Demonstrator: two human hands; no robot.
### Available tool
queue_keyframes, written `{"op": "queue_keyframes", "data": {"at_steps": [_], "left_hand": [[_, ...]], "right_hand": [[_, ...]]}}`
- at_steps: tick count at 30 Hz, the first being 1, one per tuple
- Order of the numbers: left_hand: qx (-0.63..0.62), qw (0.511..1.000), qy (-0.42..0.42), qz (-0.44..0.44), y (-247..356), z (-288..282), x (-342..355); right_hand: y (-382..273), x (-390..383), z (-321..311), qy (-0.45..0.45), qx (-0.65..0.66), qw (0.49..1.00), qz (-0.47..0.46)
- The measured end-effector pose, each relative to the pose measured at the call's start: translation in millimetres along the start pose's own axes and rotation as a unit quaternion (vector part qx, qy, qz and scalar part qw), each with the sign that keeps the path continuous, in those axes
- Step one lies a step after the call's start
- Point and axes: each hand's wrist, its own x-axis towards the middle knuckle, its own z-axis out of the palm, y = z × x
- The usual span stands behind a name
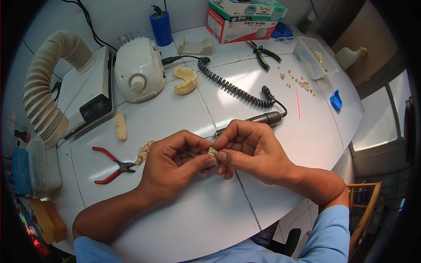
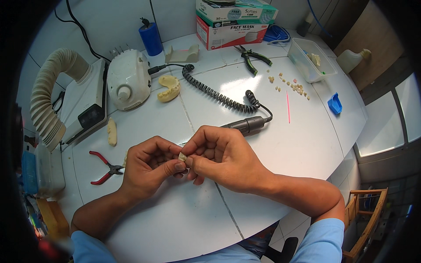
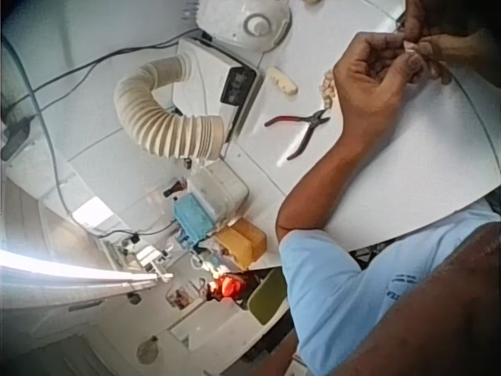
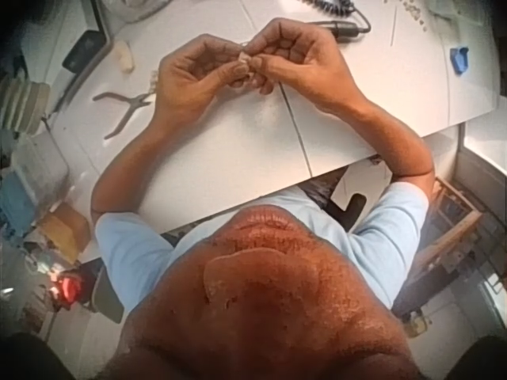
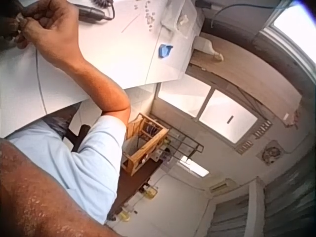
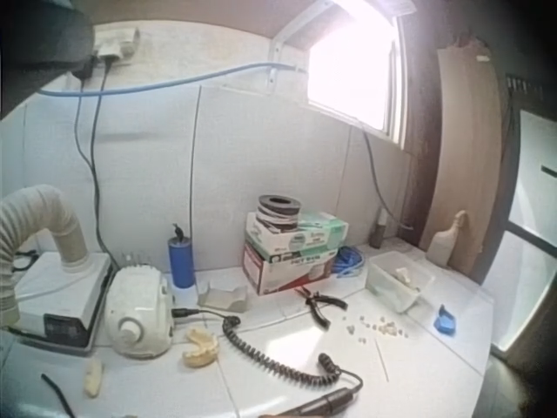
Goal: Polishing a small dental crown or prosthetic component using a handheld rotary tool.
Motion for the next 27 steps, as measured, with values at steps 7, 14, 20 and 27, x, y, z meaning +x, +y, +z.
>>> {"op": "queue_keyframes", "data": {"at_steps": [7,14,20,27], "left_hand": [[0.024,0.996,-0.002,0.083,-10.0,3.5,-2.4],[0.035,0.996,0.003,0.085,-9.2,2.6,-5.5],[0.053,0.995,0.002,0.081,-8.0,2.7,-5.7],[0.044,0.996,0.003,0.076,-8.0,2.2,-6.5]], "right_hand": [[4.0,-1.3,0.9,0.000,-0.014,1.000,-0.002],[9.2,-2.3,4.8,0.014,-0.046,0.998,-0.027],[8.2,-3.2,3.2,0.013,-0.108,0.994,-0.032],[9.9,-2.5,2.6,0.002,-0.102,0.994,-0.042]]}}
